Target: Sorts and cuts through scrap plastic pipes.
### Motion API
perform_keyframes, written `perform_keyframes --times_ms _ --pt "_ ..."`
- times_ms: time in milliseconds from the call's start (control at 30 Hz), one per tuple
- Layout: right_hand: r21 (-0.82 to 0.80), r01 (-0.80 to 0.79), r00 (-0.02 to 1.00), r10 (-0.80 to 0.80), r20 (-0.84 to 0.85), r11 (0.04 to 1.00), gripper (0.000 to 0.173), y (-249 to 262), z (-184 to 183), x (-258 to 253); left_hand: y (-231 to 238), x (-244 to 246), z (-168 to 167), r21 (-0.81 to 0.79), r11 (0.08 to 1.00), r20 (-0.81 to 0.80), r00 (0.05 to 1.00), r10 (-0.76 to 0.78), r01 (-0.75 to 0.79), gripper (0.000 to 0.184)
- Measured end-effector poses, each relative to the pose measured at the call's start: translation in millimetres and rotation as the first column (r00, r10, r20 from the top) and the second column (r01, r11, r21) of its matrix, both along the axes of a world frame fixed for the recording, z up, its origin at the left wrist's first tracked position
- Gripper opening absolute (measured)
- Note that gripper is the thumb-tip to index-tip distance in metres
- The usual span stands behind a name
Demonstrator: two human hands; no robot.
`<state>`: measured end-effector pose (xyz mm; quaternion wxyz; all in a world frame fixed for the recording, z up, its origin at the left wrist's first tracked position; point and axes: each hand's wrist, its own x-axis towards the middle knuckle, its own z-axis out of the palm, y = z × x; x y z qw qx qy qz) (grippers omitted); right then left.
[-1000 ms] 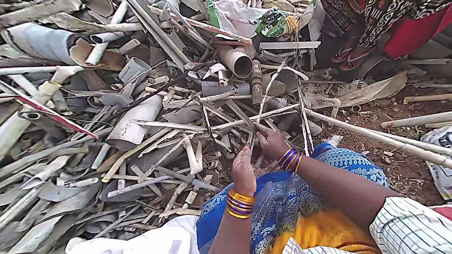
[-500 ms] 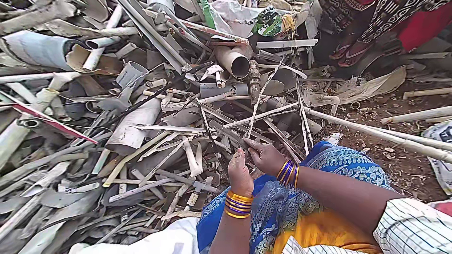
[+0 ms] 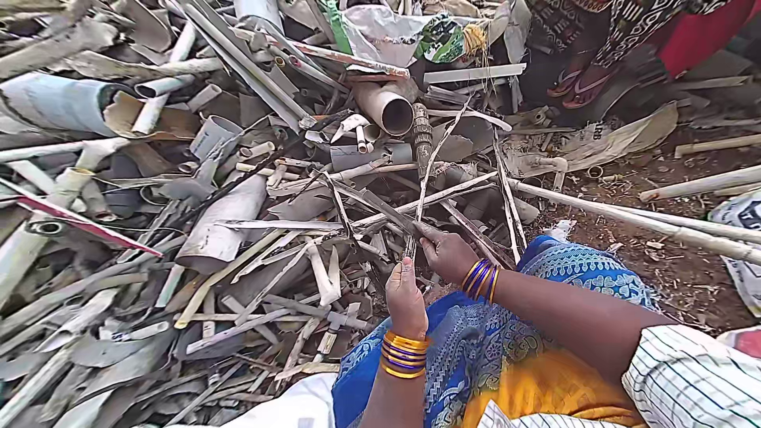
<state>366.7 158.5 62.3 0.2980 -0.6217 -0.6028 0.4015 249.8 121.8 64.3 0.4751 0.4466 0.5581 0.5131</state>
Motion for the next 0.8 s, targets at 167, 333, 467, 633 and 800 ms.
perform_keyframes --times_ms 167,333,467,633,800 --pt "-0.03 0.105 0.992 -0.107 -0.065 0.994 0.047 18 -11 8 -5 -1 2 -0.01 1.0 0.032 0.999 -0.018 0.019 0.027" --pt "0.043 -0.101 0.995 0.101 0.01 0.994 0.048 -14 4 -8 6 -4 -1 -0.031 1.0 -0.058 0.998 -0.004 0.002 0.028" --pt "-0.036 0.065 0.996 -0.067 -0.051 0.997 0.046 6 -8 5 -2 -1 -3 -0.035 0.996 -0.167 0.982 -0.083 0.078 0.029" --pt "0.097 -0.065 0.994 0.074 -0.084 0.993 0.048 -23 0 -7 15 -7 -6 -0.003 0.994 -0.087 0.99 -0.108 0.108 0.029" --pt "0.033 0.035 0.994 -0.032 -0.104 0.999 0.046 -9 -3 1 16 4 -5 -0.046 0.992 0.183 0.978 -0.104 0.115 0.032"
